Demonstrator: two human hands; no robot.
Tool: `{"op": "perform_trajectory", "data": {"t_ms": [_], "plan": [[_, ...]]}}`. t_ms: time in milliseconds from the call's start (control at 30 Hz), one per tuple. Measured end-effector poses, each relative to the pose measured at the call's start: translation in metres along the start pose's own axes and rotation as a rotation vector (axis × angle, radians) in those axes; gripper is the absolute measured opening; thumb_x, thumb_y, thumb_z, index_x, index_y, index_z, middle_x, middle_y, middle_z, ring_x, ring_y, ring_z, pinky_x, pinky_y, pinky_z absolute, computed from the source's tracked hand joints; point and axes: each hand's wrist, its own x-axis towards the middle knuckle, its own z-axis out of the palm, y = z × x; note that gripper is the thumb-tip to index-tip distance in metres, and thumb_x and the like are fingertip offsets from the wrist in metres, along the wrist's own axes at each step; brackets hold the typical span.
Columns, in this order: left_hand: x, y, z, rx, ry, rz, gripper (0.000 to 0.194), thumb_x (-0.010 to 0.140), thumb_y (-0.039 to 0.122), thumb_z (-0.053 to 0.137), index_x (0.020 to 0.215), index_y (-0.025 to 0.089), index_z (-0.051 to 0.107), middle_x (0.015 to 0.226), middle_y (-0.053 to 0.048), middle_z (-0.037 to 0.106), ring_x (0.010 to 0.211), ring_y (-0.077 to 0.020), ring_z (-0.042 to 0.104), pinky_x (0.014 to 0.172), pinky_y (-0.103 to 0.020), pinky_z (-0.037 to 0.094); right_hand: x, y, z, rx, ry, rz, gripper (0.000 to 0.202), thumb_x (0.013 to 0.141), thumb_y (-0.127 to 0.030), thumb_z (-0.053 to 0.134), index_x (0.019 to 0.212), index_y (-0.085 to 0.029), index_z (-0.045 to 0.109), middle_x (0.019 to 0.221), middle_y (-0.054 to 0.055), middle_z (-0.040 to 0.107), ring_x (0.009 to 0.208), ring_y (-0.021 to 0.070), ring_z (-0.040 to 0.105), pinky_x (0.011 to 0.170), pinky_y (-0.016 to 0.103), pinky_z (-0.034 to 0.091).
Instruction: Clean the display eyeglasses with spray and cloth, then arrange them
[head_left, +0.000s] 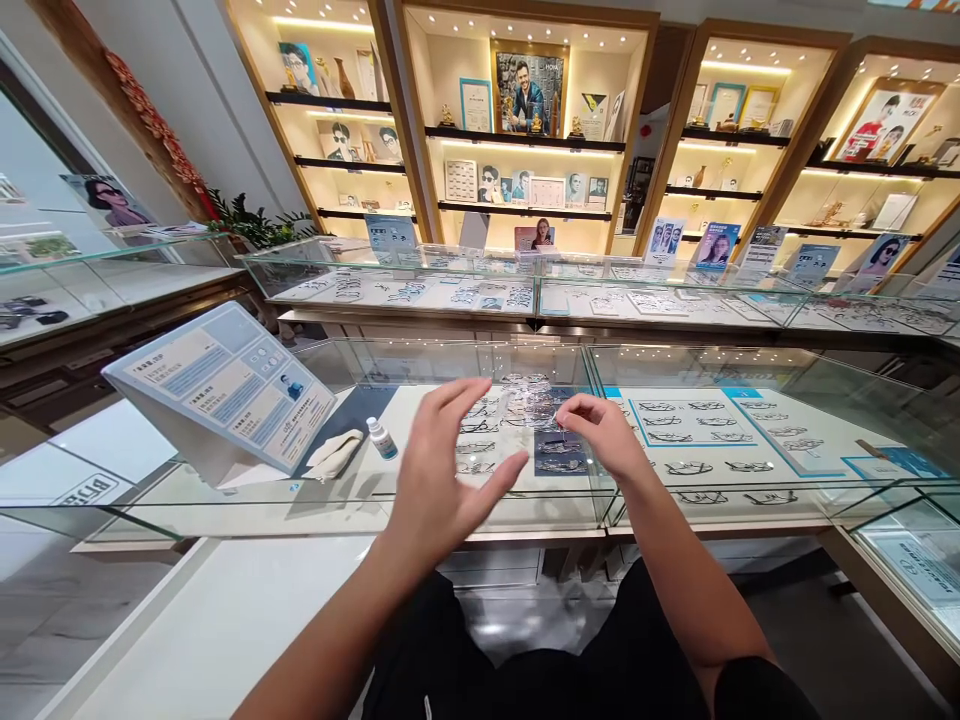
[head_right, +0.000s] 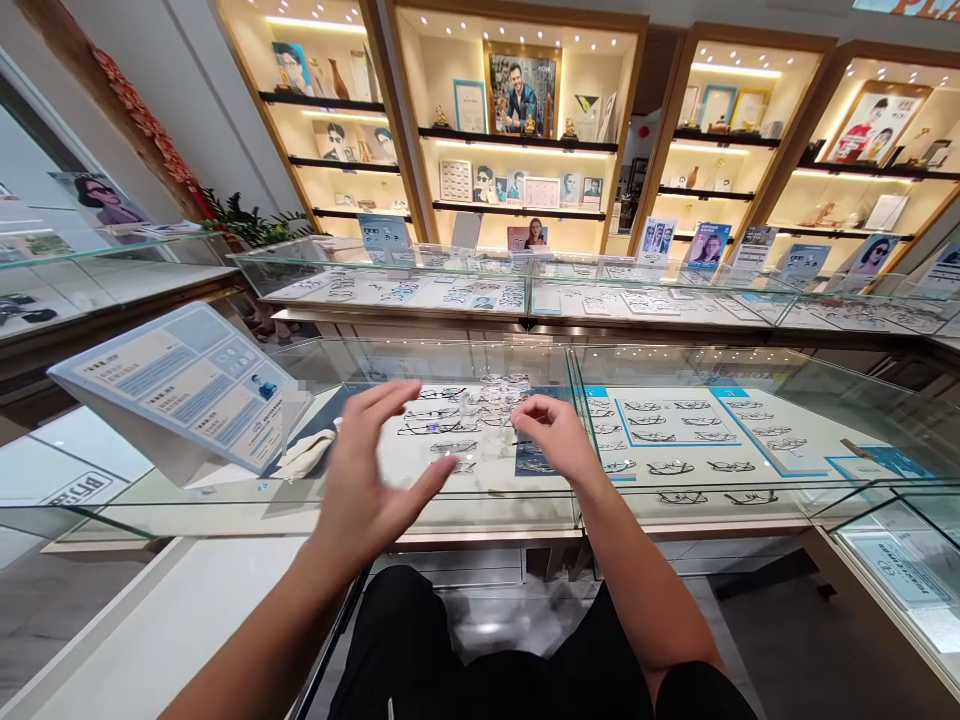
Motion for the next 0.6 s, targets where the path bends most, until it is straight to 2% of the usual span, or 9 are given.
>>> {"op": "perform_trajectory", "data": {"t_ms": [67, 167, 300, 600], "plan": [[0.000, -0.008, 0.012, -0.030, -0.095, 0.002, 0.079, 0.090, 0.050, 0.080, 0.156, 0.027, 0.043, 0.145, -0.015, 0.058, 0.134, -0.0330, 0.058, 0.109, -0.051, 0.055, -0.003, -0.005, 0.001, -0.080, -0.038, -0.035, 0.021, 0.082, -0.043, 0.075, 0.078, -0.023, 0.072, 0.081, 0.002, 0.072, 0.079, 0.0194, 0.062, 0.081, 0.036, 0.050], [-0.004, -0.019, 0.031, -0.080, -0.168, -0.026, 0.067, 0.091, 0.049, 0.079, 0.148, 0.028, 0.052, 0.139, -0.013, 0.061, 0.130, -0.0312, 0.061, 0.106, -0.048, 0.056, -0.006, -0.012, 0.004, -0.186, -0.062, -0.098, 0.018, 0.088, -0.040, 0.070, 0.079, -0.023, 0.072, 0.083, 0.001, 0.073, 0.082, 0.0196, 0.063, 0.085, 0.037, 0.050], [-0.009, -0.025, 0.043, -0.105, -0.083, -0.042, 0.048, 0.094, 0.045, 0.076, 0.137, 0.028, 0.061, 0.130, -0.011, 0.066, 0.120, -0.0274, 0.066, 0.100, -0.044, 0.059, -0.007, -0.018, 0.006, -0.258, -0.064, -0.150, 0.017, 0.090, -0.037, 0.067, 0.080, -0.024, 0.071, 0.085, 0.001, 0.073, 0.085, 0.0206, 0.064, 0.085, 0.037, 0.049], [-0.007, -0.027, 0.044, -0.016, 0.004, 0.051, 0.039, 0.095, 0.043, 0.076, 0.129, 0.026, 0.067, 0.118, -0.008, 0.072, 0.107, -0.0246, 0.072, 0.091, -0.036, 0.060, -0.008, -0.021, 0.005, -0.364, -0.063, -0.190, 0.014, 0.093, -0.032, 0.066, 0.082, -0.025, 0.071, 0.088, 0.001, 0.074, 0.090, 0.0214, 0.063, 0.087, 0.037, 0.046]]}}
